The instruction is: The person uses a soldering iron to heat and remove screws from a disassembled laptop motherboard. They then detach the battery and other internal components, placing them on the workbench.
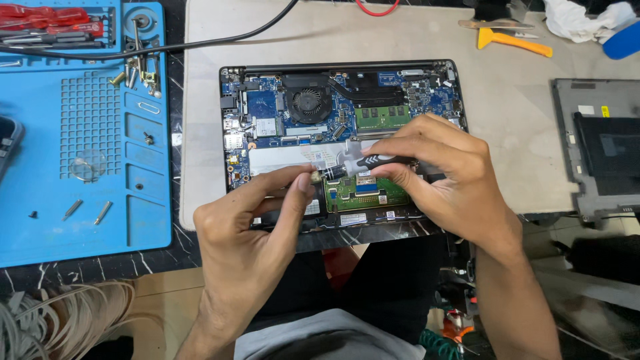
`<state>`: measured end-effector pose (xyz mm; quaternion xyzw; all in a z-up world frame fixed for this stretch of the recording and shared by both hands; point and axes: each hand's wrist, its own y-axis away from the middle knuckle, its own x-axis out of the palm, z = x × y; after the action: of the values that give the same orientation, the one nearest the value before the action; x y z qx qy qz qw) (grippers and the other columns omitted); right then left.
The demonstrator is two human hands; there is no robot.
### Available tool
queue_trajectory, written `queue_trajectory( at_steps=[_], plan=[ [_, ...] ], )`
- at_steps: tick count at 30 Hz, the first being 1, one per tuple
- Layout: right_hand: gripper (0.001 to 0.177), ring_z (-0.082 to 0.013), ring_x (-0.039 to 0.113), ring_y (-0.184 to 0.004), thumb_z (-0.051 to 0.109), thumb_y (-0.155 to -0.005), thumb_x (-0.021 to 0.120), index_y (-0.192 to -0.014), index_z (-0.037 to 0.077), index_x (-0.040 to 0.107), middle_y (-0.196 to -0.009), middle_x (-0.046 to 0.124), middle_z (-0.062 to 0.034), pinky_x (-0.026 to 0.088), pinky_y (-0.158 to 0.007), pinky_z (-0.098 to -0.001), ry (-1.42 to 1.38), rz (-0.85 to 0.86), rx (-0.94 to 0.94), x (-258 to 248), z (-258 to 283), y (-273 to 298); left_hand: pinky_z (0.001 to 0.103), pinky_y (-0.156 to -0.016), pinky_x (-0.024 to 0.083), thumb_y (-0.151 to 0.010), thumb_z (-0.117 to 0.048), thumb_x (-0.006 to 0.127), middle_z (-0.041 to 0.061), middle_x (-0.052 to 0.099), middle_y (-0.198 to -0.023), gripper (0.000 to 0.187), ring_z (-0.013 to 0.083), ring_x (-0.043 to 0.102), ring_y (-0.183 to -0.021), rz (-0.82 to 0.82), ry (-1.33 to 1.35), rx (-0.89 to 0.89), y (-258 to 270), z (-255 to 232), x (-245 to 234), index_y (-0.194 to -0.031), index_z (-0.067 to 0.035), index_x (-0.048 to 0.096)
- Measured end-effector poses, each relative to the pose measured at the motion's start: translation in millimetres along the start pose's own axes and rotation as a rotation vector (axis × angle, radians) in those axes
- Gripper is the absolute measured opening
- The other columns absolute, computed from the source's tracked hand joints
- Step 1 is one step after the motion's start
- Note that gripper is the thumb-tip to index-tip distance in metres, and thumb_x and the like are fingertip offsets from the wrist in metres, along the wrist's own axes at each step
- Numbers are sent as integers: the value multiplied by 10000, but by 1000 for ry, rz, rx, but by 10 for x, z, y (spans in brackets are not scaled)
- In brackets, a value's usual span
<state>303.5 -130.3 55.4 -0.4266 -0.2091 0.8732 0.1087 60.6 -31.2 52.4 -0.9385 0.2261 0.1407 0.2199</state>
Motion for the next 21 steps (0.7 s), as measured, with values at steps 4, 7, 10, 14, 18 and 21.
queue_trajectory(
  at_steps=[4, 7, 10, 14, 18, 21],
  plan=[
    [212, -264, 747, -1005, 73, -1048, 865, -1238, -18, 840, -1094, 821, -142, 593, -895, -369, -17, 4, 63, -39, 21, 21, 240, -829, 754, -1092, -109, 762, 75, 903, -1103, 159, 135, 889, -895, 24, 12, 41, -34, 8, 22, -1179, -19, 860],
    [198, -202, 707, -957, 131, -1059, 873, -1226, 25, 856, -1089, 800, -119, 485, -699, -298, -1, -10, 143, -74, 14, 47, 220, -813, 754, -1075, -106, 777, 93, 908, -1103, 174, 159, 917, -908, 67, 103, -32, -71, -4, 53, -1198, -12, 856],
    [191, -264, 733, -1044, 122, -1067, 876, -1213, 1, 854, -1127, 845, -123, 551, -946, -381, 56, -45, 101, -109, 10, 59, 244, -910, 769, -1035, -169, 815, 111, 913, -1151, 253, 164, 917, -958, 103, 212, -129, -95, -20, 100, -1227, -8, 850],
    [185, -286, 720, -1107, 159, -1113, 827, -1226, 13, 830, -1156, 831, -117, 521, -1046, -419, 92, -57, 80, -137, 15, 100, 266, -915, 780, -1056, -77, 799, 119, 897, -1112, 137, 167, 879, -966, 99, 221, -44, -112, -64, 171, -1155, 3, 849],
    [216, -229, 720, -1008, 236, -1113, 823, -1251, 71, 824, -1112, 822, -68, 450, -970, -395, 96, -46, 120, -163, -14, 206, 258, -888, 784, -1075, -42, 787, 117, 885, -1096, 106, 167, 873, -952, 88, 198, 20, -134, -178, 246, -1149, 17, 836],
    [192, -272, 767, -1018, 112, -1077, 837, -1208, -27, 822, -1111, 811, -160, 602, -898, -361, 8, -84, 77, -238, 31, 234, 301, -939, 803, -1073, -26, 782, 174, 879, -1177, 151, 241, 906, -1062, 147, 228, 125, -140, -198, 249, -1212, 34, 788]
  ],
)
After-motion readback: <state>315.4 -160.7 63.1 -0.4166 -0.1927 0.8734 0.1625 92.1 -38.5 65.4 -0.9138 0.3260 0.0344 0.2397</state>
